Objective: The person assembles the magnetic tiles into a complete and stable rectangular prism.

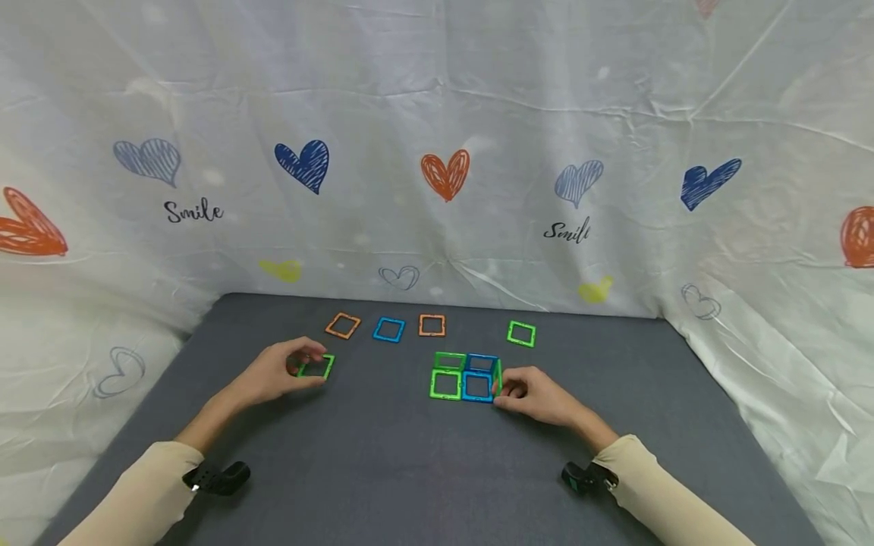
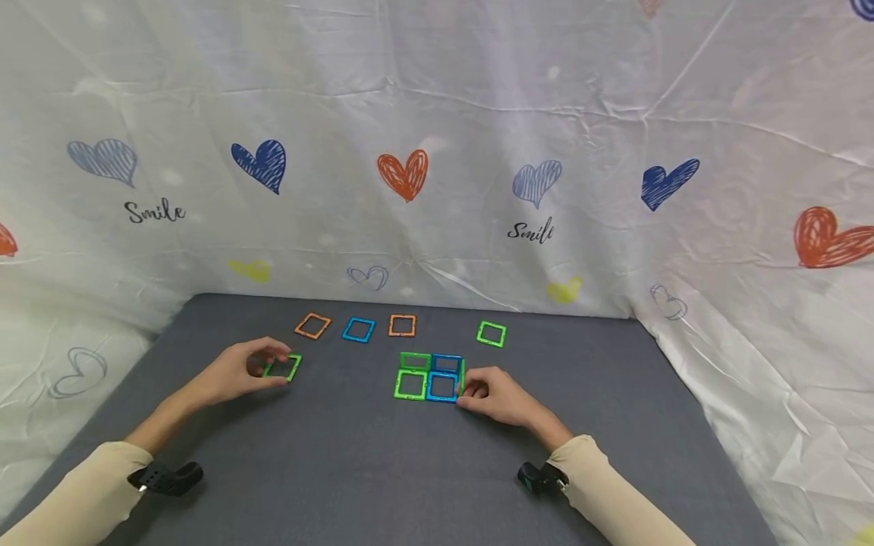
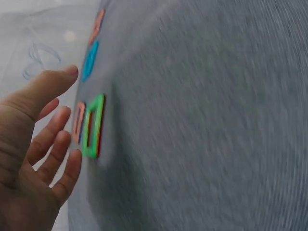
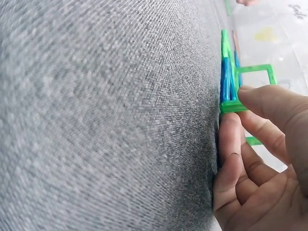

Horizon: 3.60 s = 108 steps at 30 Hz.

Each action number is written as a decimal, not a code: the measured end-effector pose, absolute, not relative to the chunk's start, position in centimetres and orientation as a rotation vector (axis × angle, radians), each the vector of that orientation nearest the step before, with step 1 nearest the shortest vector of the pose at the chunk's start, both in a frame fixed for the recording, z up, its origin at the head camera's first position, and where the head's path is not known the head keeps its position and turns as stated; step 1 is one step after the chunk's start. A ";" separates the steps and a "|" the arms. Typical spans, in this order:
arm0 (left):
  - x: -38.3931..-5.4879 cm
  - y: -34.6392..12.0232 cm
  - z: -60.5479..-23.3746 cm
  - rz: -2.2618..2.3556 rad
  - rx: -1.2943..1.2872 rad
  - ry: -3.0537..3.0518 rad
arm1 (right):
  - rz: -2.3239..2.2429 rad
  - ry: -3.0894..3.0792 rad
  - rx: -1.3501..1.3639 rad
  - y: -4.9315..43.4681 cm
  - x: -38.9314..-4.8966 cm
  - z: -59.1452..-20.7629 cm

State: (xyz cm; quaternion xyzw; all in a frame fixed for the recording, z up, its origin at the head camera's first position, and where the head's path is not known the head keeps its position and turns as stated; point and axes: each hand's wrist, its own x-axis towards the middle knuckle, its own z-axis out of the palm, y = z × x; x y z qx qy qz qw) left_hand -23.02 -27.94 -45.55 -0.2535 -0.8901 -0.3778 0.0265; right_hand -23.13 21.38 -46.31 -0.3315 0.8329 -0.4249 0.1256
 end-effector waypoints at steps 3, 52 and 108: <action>-23.1 -28.7 -46.1 -1.129 -0.792 -2.754 | -1.240 2.425 -0.959 21.4 -23.1 -46.4; -24.4 -30.9 -46.4 -1.065 -0.835 -2.698 | -1.244 2.414 -0.932 21.5 -23.2 -46.6; -24.7 -23.1 -42.0 -1.184 -1.036 -2.645 | -1.278 2.370 -0.958 21.6 -23.2 -46.6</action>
